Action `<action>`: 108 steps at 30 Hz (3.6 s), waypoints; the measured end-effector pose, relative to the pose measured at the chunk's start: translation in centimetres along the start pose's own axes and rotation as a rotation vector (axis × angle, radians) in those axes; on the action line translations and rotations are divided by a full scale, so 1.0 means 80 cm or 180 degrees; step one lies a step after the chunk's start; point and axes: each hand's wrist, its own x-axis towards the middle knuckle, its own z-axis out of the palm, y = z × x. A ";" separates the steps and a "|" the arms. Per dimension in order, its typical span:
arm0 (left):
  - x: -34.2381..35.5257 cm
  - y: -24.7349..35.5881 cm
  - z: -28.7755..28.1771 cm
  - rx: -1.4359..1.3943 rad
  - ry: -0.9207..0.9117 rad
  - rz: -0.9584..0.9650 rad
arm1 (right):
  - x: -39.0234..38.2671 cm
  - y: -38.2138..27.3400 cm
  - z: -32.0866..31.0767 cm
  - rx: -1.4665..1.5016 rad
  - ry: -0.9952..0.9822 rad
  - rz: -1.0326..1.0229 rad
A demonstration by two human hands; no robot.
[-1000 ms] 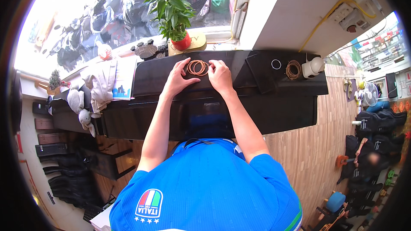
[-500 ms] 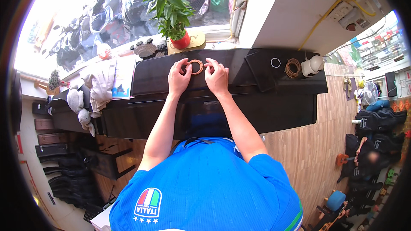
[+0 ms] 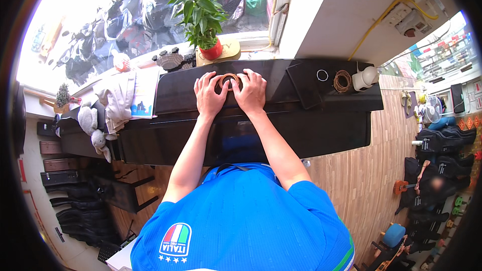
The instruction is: The person sits on a piano bench and weaves a copper wire into circular loops, placing them on the bench and later on the piano. The person handles the wire by hand, forming and arranging the loops throughout the clip.
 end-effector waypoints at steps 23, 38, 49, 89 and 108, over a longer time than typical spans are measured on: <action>-0.002 -0.009 -0.001 -0.1140 -0.0072 -0.0549 | 0.014 -0.002 -0.001 0.0663 -0.0446 0.0450; 0.002 -0.004 -0.004 -0.0398 -0.0406 -0.0180 | 0.006 -0.005 -0.008 0.0261 -0.0766 0.0476; 0.014 0.022 -0.027 -0.0280 -0.0842 -0.0039 | 0.029 0.000 -0.010 0.0029 -0.1400 0.0147; 0.019 -0.024 -0.001 -0.3830 -0.1267 -0.1217 | 0.031 0.030 -0.016 0.2904 -0.1557 0.0882; 0.008 -0.017 0.010 -0.3507 -0.0836 -0.1171 | 0.014 -0.005 -0.008 0.1824 -0.0311 0.0706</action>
